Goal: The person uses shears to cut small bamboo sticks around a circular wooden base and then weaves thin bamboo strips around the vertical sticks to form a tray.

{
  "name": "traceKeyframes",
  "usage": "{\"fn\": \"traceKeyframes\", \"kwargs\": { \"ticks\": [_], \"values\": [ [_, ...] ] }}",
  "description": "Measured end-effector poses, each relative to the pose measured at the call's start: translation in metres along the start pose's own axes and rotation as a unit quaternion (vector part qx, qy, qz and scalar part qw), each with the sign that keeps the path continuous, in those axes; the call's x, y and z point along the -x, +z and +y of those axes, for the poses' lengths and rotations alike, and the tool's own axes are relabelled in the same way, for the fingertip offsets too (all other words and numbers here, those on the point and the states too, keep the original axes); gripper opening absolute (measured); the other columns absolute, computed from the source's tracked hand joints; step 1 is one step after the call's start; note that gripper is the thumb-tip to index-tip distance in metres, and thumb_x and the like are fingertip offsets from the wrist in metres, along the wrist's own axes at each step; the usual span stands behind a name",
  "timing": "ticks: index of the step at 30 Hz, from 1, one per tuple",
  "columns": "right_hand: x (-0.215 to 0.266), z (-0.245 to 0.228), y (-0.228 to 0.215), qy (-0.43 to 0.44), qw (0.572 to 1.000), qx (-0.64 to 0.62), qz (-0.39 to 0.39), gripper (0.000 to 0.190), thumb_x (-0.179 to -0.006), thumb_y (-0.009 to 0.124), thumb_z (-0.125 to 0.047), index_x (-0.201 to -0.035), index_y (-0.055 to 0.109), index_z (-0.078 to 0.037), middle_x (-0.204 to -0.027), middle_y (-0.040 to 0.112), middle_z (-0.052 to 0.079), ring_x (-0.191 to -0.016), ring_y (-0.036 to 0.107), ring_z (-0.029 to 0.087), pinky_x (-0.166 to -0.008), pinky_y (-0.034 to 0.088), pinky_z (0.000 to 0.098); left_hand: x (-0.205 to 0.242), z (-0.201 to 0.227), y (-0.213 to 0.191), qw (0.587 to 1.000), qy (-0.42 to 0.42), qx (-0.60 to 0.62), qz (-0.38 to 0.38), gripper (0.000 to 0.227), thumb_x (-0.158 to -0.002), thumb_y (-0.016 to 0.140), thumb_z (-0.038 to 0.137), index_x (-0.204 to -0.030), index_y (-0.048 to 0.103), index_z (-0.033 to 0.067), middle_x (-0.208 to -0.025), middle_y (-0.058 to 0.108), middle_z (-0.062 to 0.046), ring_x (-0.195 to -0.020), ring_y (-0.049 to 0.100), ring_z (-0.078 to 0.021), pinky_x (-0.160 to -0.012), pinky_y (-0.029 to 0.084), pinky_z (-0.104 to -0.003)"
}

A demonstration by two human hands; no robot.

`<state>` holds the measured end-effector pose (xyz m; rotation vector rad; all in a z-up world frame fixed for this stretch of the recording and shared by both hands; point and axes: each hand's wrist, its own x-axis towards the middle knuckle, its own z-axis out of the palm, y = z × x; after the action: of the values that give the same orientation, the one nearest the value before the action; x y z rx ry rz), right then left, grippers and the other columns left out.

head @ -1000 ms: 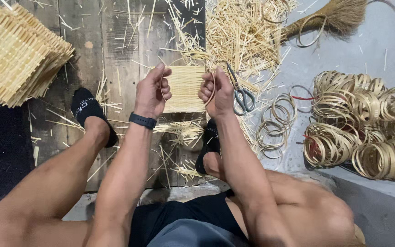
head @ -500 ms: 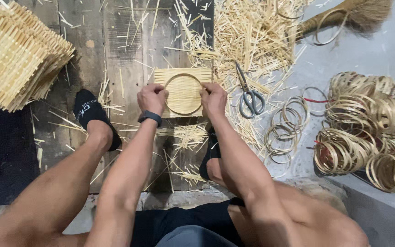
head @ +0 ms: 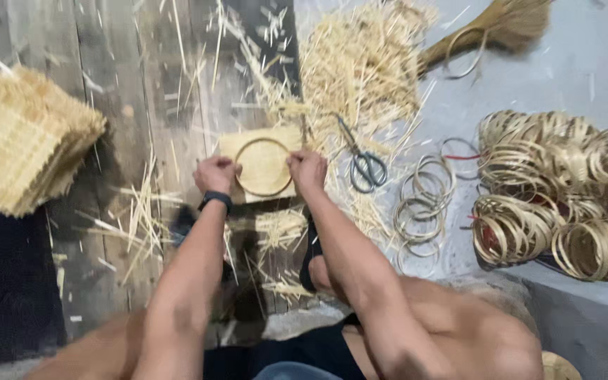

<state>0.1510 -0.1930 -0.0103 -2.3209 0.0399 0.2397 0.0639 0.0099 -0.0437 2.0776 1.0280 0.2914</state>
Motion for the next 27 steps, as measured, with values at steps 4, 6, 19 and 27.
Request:
{"fn": "traceKeyframes", "kwargs": {
  "ticks": [4, 6, 19, 27],
  "values": [
    [0.001, -0.004, -0.005, 0.002, 1.0, 0.01, -0.01, 0.02, -0.081, 0.079, -0.02, -0.099, 0.081, -0.011, -0.087, 0.076, 0.017, -0.083, 0.075, 0.031, -0.082, 0.057, 0.0382, -0.003, 0.003, -0.002, 0.994, -0.101, -0.008, -0.048, 0.023, -0.065, 0.09, 0.022, -0.086, 0.082, 0.0165, -0.083, 0.078, -0.008, -0.08, 0.075, -0.0251, -0.082, 0.059, -0.036],
    [0.001, -0.004, -0.005, -0.003, 1.0, -0.002, -0.014, 0.02, -0.081, 0.078, -0.02, -0.099, 0.081, -0.011, -0.088, 0.077, 0.016, -0.083, 0.076, 0.029, -0.082, 0.058, 0.0371, -0.001, 0.006, -0.005, 0.994, -0.098, -0.018, -0.048, 0.024, -0.066, 0.092, 0.024, -0.087, 0.083, 0.0174, -0.084, 0.078, -0.008, -0.081, 0.075, -0.0251, -0.083, 0.058, -0.037],
    [-0.008, 0.021, -0.001, -0.061, 0.998, 0.0, -0.031, 0.018, -0.077, 0.079, -0.017, -0.094, 0.083, -0.013, -0.09, 0.079, 0.012, -0.084, 0.077, 0.026, -0.084, 0.058, 0.0348, 0.0, 0.005, -0.001, 0.994, -0.084, 0.004, -0.063, 0.021, -0.075, 0.086, 0.018, -0.095, 0.082, 0.0158, -0.089, 0.079, -0.008, -0.084, 0.075, -0.0248, -0.083, 0.058, -0.038],
    [-0.048, 0.056, 0.014, -0.014, 0.991, 0.01, -0.13, 0.024, -0.066, 0.09, -0.021, -0.087, 0.084, -0.01, -0.083, 0.079, 0.011, -0.077, 0.076, 0.02, -0.078, 0.06, 0.0321, -0.031, -0.042, 0.018, 0.985, -0.098, 0.084, -0.117, 0.024, -0.069, 0.092, 0.014, -0.091, 0.083, 0.012, -0.086, 0.08, -0.007, -0.078, 0.075, -0.0165, -0.078, 0.059, -0.031]
  ]
}}
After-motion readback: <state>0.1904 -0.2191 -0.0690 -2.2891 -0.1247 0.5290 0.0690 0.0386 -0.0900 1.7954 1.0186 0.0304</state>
